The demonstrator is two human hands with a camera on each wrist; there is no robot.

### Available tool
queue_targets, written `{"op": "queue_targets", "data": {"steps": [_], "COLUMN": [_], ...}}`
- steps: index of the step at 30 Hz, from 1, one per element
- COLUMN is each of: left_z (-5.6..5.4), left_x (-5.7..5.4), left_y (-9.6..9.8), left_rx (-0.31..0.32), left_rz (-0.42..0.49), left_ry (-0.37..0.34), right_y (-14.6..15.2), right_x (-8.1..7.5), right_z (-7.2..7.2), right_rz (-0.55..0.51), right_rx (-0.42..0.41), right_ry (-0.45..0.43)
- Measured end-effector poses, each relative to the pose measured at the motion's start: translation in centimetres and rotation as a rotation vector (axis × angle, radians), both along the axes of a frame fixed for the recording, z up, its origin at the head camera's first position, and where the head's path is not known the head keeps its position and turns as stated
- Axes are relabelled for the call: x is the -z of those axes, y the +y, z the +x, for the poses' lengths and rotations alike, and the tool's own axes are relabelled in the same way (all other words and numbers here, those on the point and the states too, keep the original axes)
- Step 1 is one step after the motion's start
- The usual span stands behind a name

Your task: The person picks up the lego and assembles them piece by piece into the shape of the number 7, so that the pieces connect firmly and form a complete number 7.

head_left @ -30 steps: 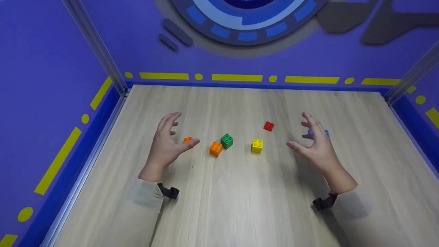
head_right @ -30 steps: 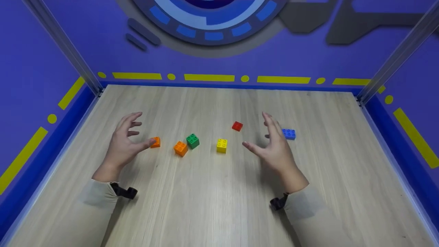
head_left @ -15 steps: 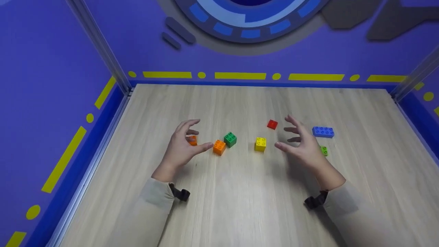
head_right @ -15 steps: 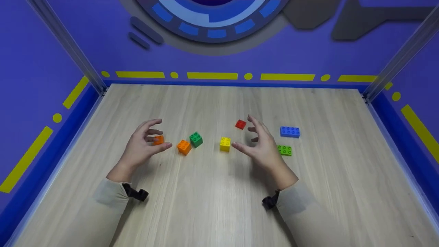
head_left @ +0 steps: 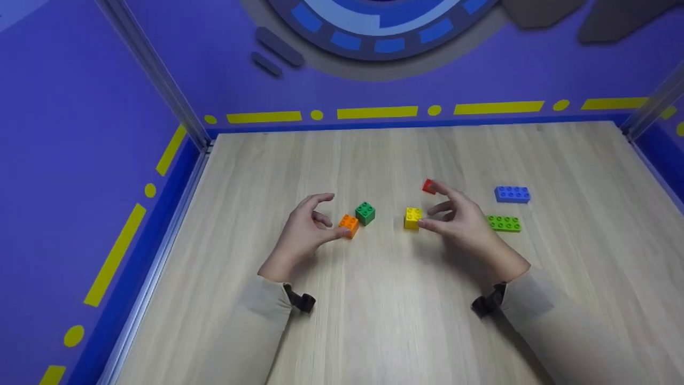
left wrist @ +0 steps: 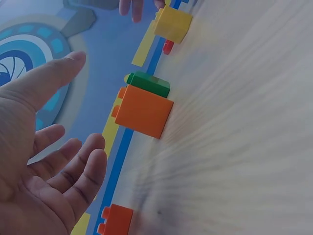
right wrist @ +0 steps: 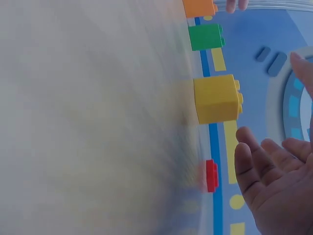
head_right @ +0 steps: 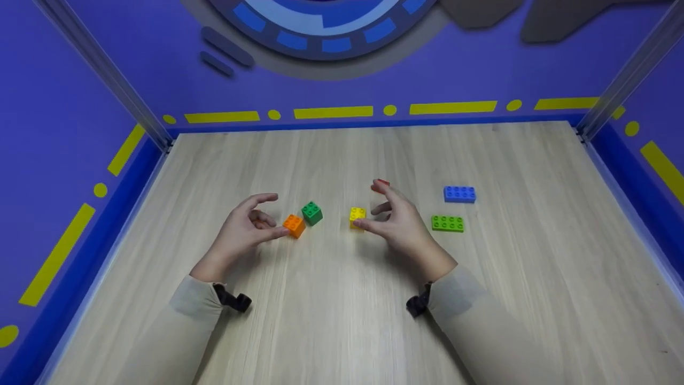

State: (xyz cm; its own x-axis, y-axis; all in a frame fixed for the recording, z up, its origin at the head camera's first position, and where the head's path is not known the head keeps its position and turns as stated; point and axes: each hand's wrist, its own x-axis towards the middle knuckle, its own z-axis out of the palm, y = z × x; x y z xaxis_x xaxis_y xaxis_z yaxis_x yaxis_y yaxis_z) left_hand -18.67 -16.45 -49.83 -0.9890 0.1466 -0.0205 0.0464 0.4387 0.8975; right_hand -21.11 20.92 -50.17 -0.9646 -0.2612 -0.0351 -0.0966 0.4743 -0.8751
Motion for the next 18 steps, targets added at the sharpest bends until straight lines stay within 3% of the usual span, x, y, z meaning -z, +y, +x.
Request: {"op": "queue_targets", "data": {"steps": [12,18], "left_z": [-0.1,-0.2], "left_x": [0.8,0.8], "left_y": [0.6,0.8], "left_rx": [0.047,0.053], "left_rz": [-0.04,-0.027], "left_ry": [-0.016,-0.065], "right_y": [-0.9,-1.1], "right_x": [0.9,1.0], "right_z": [-0.6,-0.7], "right_rz": [0.037,0.04], "right_rx": [-0.056,-0.061], "right_ry": [-0.038,-0.051]}}
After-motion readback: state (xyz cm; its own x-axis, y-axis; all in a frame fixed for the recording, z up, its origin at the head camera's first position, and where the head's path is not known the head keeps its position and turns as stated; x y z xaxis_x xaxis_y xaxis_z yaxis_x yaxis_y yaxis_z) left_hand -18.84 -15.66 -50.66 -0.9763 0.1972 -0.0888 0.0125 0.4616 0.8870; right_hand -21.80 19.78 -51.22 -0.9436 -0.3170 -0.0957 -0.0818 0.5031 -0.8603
